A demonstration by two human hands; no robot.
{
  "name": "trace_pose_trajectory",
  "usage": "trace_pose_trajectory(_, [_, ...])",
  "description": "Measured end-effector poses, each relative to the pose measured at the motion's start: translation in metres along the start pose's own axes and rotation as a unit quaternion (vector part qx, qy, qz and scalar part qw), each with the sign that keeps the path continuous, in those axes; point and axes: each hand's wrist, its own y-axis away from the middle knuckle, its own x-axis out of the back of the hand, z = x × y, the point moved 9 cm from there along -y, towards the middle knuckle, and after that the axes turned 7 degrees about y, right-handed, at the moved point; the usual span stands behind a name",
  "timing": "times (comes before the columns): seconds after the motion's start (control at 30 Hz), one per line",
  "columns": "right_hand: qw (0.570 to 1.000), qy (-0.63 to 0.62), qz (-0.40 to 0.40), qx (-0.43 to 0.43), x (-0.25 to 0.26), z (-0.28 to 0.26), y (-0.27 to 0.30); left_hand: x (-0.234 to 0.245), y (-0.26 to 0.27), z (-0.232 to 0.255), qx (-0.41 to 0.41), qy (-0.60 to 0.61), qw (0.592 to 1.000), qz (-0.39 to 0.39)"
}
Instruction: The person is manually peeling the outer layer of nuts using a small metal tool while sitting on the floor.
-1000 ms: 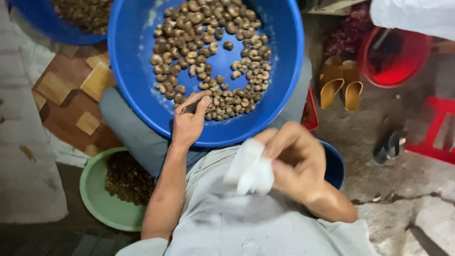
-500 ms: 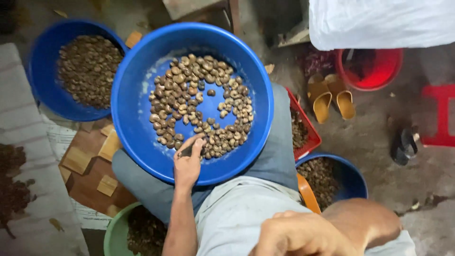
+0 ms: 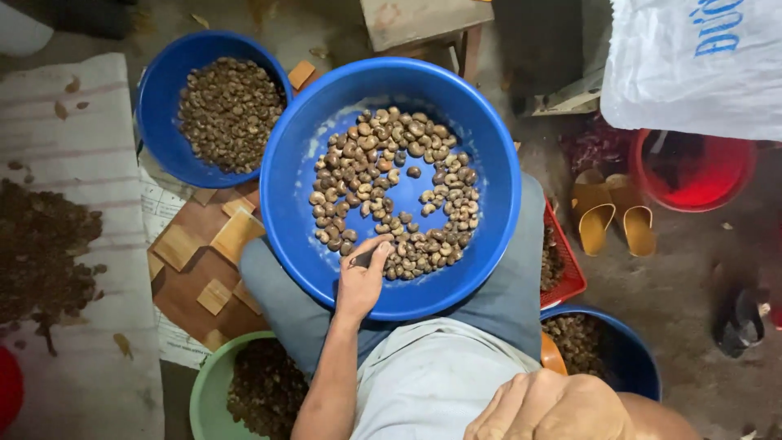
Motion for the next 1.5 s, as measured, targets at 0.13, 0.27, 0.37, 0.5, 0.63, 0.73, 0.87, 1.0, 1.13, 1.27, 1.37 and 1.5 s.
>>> trace_pose_trajectory(0.13, [0.991,-0.007,-0.135,0.024,0.002,-0.008,-0.014,0.001,-0.001,-0.004,-0.031,-0.037,0.999,0.001])
trace_pose_trajectory(0.27, [0.875,0.15,0.46,-0.026,0.106,0.024,0.087,0.002,-0.002,-0.001,-0.019,-0.028,0.999,0.008])
trace_pose_trajectory(0.37, [0.889,0.156,0.431,0.018,0.103,0.018,0.056,-0.001,0.001,-0.003,-0.036,-0.015,0.999,-0.009])
trace_pose_trajectory(0.5, [0.876,0.243,0.413,0.047,0.09,0.004,0.057,-0.003,0.003,0.002,-0.049,-0.01,0.999,-0.021])
trace_pose_trajectory(0.63, [0.695,0.634,0.229,-0.25,0.077,0.005,0.09,-0.004,-0.002,0.002,-0.055,-0.01,0.998,-0.015])
trace_pose_trajectory(0.73, [0.765,0.575,-0.067,-0.282,0.046,0.02,0.105,-0.002,0.002,0.0,-0.062,-0.014,0.998,-0.011])
trace_pose_trajectory(0.87, [0.873,0.225,-0.063,-0.428,0.037,0.037,0.132,-0.002,0.004,0.003,-0.066,-0.021,0.997,-0.02])
trace_pose_trajectory(1.0, [0.89,0.349,-0.201,-0.215,0.01,0.011,0.082,-0.005,0.002,0.003,-0.061,-0.007,0.998,-0.027])
trace_pose_trajectory(1.13, [0.89,0.382,-0.18,-0.172,-0.002,0.001,0.044,-0.002,0.002,0.007,-0.018,-0.016,1.0,-0.007])
trace_pose_trajectory(1.27, [0.836,0.536,-0.116,-0.016,-0.003,-0.016,0.008,-0.002,0.009,0.013,-0.065,-0.026,0.997,0.019])
trace_pose_trajectory(1.37, [0.714,0.697,-0.047,0.06,-0.004,-0.038,-0.008,-0.001,0.01,0.022,-0.069,-0.04,0.997,0.018])
trace_pose_trajectory(1.5, [0.563,0.815,0.007,0.138,-0.001,-0.072,-0.005,-0.002,0.008,0.018,-0.027,-0.056,0.998,0.0])
